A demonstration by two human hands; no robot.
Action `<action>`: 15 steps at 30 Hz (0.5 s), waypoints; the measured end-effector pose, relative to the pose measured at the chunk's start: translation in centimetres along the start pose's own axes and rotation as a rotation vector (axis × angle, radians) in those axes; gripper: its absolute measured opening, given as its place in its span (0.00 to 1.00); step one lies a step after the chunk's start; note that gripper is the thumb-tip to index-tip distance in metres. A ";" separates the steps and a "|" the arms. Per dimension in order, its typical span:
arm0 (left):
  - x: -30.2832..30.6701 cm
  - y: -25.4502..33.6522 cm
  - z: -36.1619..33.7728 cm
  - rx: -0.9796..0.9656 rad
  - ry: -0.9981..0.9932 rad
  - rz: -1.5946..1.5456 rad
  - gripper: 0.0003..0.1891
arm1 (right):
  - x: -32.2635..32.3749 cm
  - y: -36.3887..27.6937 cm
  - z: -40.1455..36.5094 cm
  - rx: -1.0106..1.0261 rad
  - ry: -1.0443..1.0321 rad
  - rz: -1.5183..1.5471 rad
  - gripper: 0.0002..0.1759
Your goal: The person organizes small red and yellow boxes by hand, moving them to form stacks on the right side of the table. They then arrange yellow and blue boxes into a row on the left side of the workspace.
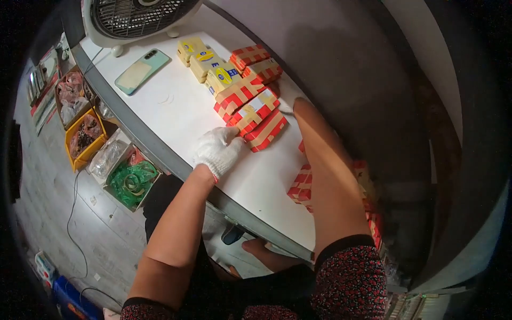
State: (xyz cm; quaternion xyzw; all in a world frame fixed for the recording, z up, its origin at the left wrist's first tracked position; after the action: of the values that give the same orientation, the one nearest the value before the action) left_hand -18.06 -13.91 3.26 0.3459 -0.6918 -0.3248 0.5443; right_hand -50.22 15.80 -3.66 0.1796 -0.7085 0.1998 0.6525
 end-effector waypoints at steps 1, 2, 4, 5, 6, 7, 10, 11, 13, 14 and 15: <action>0.1 0.0 0.2 0.004 -0.005 0.010 0.25 | 0.6 -1.1 0.8 0.011 0.005 0.000 0.24; 0.3 0.0 0.5 0.009 0.004 0.010 0.25 | 1.3 -2.0 0.4 0.001 0.016 0.073 0.24; 0.2 -0.1 0.3 0.003 0.026 -0.026 0.24 | 2.0 -3.7 -1.1 -0.037 0.025 0.227 0.25; 0.2 -0.2 0.2 -0.002 0.037 -0.042 0.24 | 2.5 -4.3 -1.6 -0.058 0.030 0.305 0.25; -0.1 -0.5 0.2 0.001 0.038 -0.043 0.24 | 3.6 -4.6 -2.4 -0.078 0.037 0.379 0.25; -0.5 -0.9 0.3 -0.017 0.070 -0.045 0.24 | 4.4 -5.1 -2.4 -0.104 0.046 0.452 0.25; -0.6 -0.6 0.4 -0.065 0.145 -0.053 0.23 | 1.8 0.2 -1.7 -0.097 0.026 0.566 0.27; -0.4 -0.3 0.3 -0.063 0.102 -0.028 0.23 | 1.1 -0.7 0.0 -0.061 -0.009 0.619 0.30; -0.1 0.0 0.3 -0.054 0.017 0.021 0.23 | 1.0 -0.9 0.9 -0.019 -0.039 0.674 0.34; 0.3 0.2 0.5 -0.053 0.027 0.022 0.23 | 0.5 -0.9 1.0 -0.048 -0.029 0.592 0.34; 0.4 0.2 0.5 -0.044 0.023 0.016 0.23 | 0.1 -0.6 0.3 -0.080 -0.024 0.511 0.34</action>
State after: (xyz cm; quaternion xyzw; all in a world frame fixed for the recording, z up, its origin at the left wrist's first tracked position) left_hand -18.66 -14.08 3.57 0.3321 -0.6810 -0.3315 0.5622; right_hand -50.13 15.12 -3.55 -0.0288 -0.7460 0.3281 0.5787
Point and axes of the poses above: each hand's wrist, its own z-axis towards the middle knuckle, its own x-axis out of the back of the hand, y = z × x, the point moved 6 cm from there along z, towards the middle knuckle, and after that the axes turned 6 degrees about z, right-handed, at the moved point
